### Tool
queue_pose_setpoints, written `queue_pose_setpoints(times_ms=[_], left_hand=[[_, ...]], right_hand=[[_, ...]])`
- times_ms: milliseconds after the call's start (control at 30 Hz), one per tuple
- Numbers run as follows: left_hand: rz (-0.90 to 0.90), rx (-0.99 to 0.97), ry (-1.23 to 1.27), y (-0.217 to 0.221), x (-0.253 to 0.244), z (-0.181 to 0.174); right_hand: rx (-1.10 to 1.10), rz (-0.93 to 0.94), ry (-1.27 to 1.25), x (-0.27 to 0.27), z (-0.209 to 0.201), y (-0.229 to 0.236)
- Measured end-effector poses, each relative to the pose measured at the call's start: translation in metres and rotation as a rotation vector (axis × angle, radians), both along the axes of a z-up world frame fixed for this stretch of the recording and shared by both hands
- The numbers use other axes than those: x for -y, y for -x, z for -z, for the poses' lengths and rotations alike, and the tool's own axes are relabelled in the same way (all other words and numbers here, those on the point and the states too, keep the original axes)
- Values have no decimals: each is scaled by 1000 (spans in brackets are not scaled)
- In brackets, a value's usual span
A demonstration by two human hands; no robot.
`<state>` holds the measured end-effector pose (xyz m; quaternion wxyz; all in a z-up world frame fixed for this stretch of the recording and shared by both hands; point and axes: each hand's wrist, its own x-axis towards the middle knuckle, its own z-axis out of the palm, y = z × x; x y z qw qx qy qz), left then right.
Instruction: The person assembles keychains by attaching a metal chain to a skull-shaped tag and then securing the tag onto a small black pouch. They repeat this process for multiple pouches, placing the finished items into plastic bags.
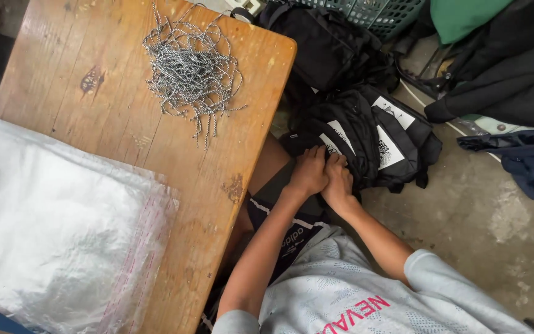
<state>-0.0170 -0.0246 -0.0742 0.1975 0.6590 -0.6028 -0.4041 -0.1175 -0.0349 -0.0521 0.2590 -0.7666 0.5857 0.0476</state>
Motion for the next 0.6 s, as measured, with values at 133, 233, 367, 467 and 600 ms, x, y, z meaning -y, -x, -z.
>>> queue_pose_setpoints(times_ms=[133, 233, 367, 467, 600], left_hand=[[-108, -147, -57, -6, 0, 0], [-299, -403, 155, -23, -18, -69], [-430, -417, 169, -34, -60, -116], [-439, -597, 2, -41, -97, -161], [-399, -1248, 263, -38, -157, -184]], right_hand=[[-90, -78, -73, 25, 26, 19], [-18, -68, 54, 37, -5, 41], [489, -45, 68, 61, -88, 87], [731, -16, 42, 55, -172, 90], [1376, 117, -80, 18, -215, 50]])
